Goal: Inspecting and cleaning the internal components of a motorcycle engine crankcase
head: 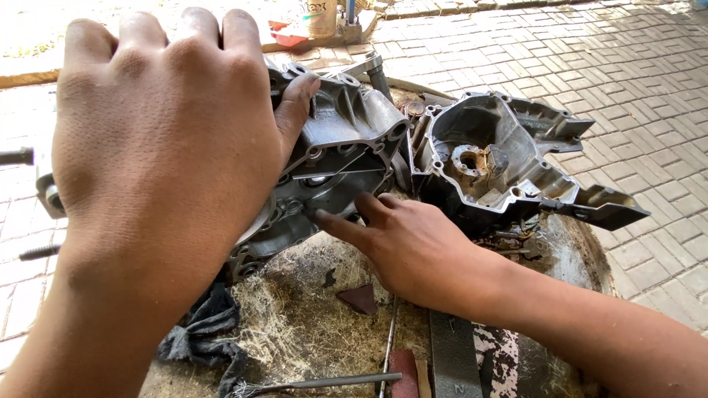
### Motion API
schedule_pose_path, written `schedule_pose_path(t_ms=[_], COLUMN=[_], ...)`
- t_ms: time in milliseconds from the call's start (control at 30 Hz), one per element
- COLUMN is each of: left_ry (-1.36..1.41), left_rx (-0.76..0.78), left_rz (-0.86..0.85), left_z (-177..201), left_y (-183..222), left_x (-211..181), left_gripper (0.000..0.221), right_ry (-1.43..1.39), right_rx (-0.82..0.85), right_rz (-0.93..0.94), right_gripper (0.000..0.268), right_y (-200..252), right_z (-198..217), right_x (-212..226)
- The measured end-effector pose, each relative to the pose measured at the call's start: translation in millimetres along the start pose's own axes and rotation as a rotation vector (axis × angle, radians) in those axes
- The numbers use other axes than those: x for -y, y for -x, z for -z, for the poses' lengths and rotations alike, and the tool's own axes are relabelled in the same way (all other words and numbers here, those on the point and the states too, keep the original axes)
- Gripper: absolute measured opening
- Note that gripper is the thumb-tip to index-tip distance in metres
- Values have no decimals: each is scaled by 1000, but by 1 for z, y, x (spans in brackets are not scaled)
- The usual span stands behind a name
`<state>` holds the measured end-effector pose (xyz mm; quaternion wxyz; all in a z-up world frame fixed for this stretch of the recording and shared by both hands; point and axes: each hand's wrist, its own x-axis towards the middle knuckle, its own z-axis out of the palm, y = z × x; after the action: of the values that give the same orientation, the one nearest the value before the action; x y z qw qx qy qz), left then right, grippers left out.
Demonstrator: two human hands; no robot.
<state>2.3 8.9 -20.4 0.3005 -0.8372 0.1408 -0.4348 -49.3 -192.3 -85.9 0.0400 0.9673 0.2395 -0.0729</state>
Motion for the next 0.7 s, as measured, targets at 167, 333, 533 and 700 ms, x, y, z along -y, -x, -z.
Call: schedule_pose_path(t_ms=[167, 333, 533, 700], left_ry=[-1, 12, 28, 71], left_rx=[-7, 7, 0, -5], left_rz=[2, 5, 18, 36], left_z=[0, 2, 0, -2], left_y=[0, -2, -3, -2], left_x=[0, 0, -1, -2], left_gripper=[73, 71, 69, 73], right_ry=[-105, -178, -164, -211], right_rx=[57, 6, -40, -256], right_rz=[-30, 0, 43, 153], right_gripper=[86, 68, 67, 45], right_y=[1, 4, 4, 4], right_z=[9, 7, 5, 1], right_x=[3, -1, -7, -10])
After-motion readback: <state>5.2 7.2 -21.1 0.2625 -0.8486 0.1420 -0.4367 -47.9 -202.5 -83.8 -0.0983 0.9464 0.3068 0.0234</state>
